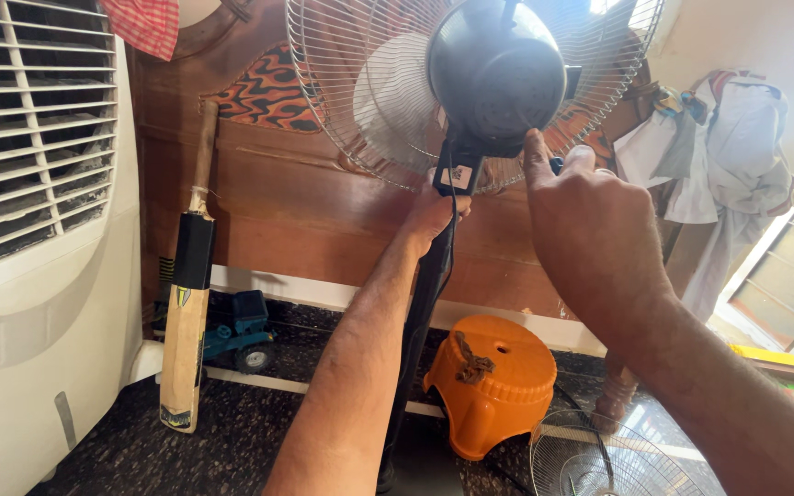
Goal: The person uses a screwdriver to tighten screws on the neck and motor housing of a standing fan. They repeatedly adjust the fan head and secure fasteners on the rear motor cover.
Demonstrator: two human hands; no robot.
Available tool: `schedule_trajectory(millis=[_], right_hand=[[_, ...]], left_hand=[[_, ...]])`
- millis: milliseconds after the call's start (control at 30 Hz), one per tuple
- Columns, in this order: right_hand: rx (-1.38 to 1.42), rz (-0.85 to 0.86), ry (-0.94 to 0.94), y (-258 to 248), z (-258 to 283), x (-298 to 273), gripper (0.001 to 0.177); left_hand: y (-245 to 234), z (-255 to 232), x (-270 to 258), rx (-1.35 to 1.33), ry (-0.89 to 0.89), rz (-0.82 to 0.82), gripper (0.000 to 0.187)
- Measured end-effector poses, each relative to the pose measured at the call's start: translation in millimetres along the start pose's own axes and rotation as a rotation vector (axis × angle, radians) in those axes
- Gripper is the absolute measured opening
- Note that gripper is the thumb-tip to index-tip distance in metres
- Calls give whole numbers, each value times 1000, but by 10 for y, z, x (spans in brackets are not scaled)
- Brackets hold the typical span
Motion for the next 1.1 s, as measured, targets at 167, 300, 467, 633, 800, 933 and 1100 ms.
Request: schedule_trajectory(millis=[167, 300, 467, 633, 800, 933, 1100], right_hand=[[29, -5, 14, 12, -27, 14, 62], [11, -50, 37, -34, -2, 17, 61], [40, -52, 33, -17, 19, 13, 63], [53, -48, 45, 10, 8, 16, 61], [101, -55, 60, 11, -18, 24, 58], [125, -33, 69, 34, -34, 40, 59], [178, -26, 92, 56, -50, 39, 61]], left_hand=[[1, 10, 16, -25, 0, 12, 57], [4, -4, 13, -20, 27, 30, 53], [-8, 8, -1, -6, -7, 26, 54], [13, -28, -25, -37, 22, 34, 50], [23, -32, -15, -43, 39, 47, 47], [25, -31, -16, -46, 30, 61, 50], [11, -22, -28, -31, -4, 46, 58]])
Point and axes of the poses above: each hand's wrist, its own x-axis towards the middle knuckle, its own y-axis out of the palm, z = x × y, the point moved 10 cm from there along x, towards the middle knuckle, and after that the axes turned 11 degrees about -y, right-handed, at the moved point
